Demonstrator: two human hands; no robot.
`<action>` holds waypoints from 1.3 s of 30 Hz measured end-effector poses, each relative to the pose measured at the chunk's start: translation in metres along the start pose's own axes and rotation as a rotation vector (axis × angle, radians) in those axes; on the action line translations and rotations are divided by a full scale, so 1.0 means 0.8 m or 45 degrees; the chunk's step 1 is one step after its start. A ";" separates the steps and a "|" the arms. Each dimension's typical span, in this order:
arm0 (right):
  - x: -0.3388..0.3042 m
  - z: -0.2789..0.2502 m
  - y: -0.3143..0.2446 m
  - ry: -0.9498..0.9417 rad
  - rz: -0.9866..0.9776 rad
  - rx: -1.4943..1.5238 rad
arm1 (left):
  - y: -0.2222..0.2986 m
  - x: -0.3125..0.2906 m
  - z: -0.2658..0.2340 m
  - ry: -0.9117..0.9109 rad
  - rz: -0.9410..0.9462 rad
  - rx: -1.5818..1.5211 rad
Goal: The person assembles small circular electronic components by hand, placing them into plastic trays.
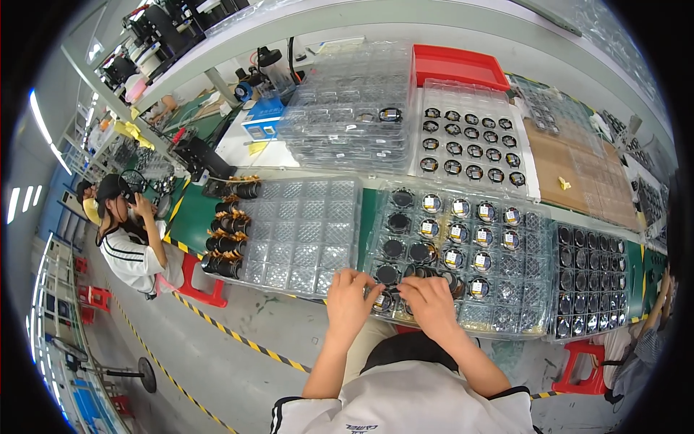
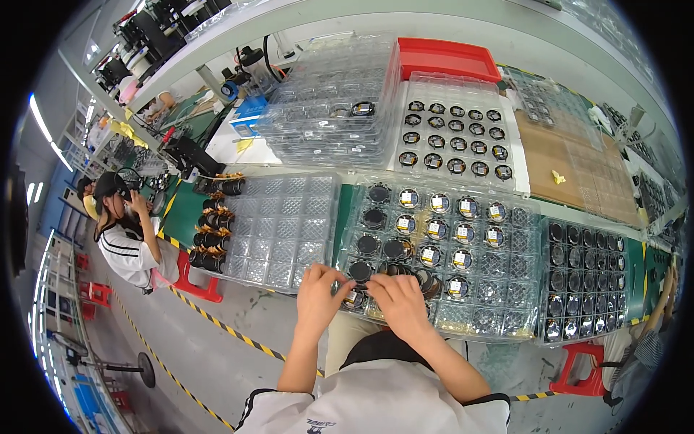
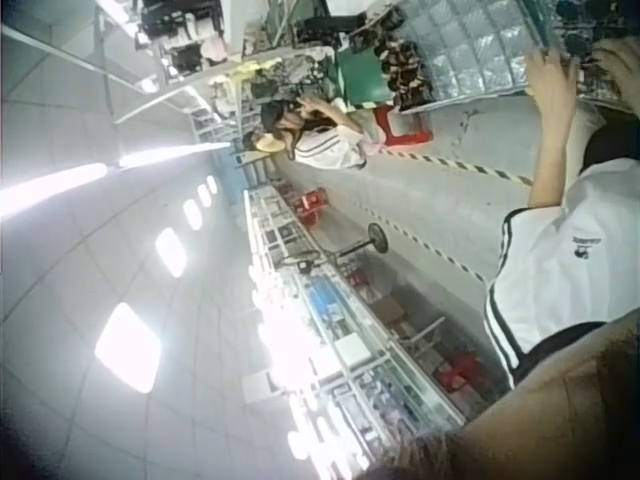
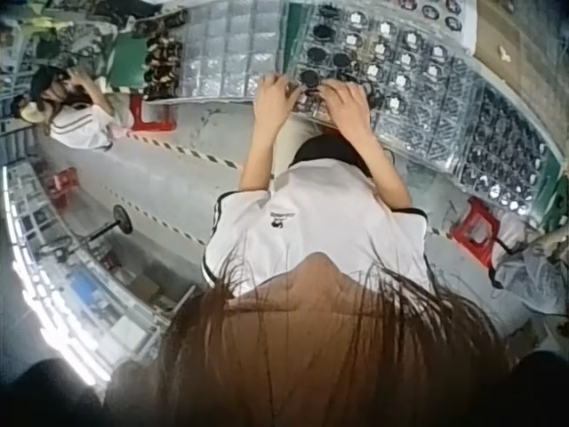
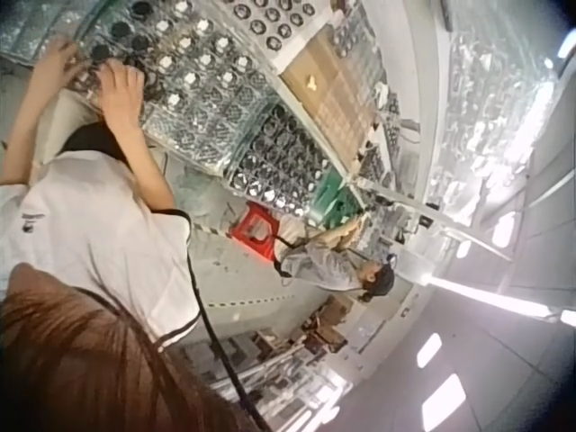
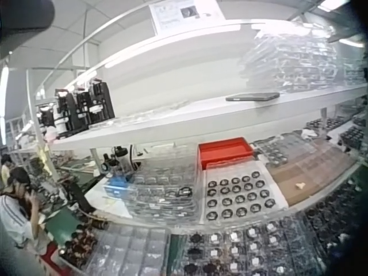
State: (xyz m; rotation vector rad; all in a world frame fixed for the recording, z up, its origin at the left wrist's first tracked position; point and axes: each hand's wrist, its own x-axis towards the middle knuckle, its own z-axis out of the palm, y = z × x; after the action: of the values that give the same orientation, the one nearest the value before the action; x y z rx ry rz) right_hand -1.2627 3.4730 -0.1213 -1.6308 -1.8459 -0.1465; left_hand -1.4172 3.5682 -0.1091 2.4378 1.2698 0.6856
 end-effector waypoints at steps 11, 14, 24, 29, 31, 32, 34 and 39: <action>-0.006 -0.037 0.001 0.242 0.690 1.112 | 0.009 -0.029 0.000 0.035 -0.013 -0.035; -0.023 -0.040 0.005 0.255 0.784 1.104 | 0.009 -0.026 0.003 -0.050 -0.107 -0.320; -0.036 -0.055 -0.003 0.315 1.002 1.520 | 0.040 -0.029 0.009 -0.409 -0.584 -1.743; -0.040 -0.065 -0.006 0.175 1.117 1.738 | 0.046 -0.031 0.009 -0.455 -0.420 -1.656; -0.041 -0.063 -0.004 0.114 1.154 1.793 | 0.051 -0.031 0.006 -0.482 -0.331 -1.709; -0.041 -0.063 -0.006 0.104 1.152 1.797 | 0.048 -0.032 0.006 -0.489 -0.309 -1.705; -0.041 -0.063 -0.008 0.071 1.119 1.775 | 0.051 -0.031 0.003 -0.481 -0.295 -1.711; -0.041 -0.065 -0.008 0.026 1.132 1.750 | 0.049 -0.034 0.000 -0.492 -0.286 -1.675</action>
State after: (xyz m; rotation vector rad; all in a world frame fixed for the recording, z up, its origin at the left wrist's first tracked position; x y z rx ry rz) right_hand -1.2483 3.4184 -0.0966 -1.1484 -0.6082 1.1879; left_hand -1.4042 3.5236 -0.0977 1.2229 0.5620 0.6260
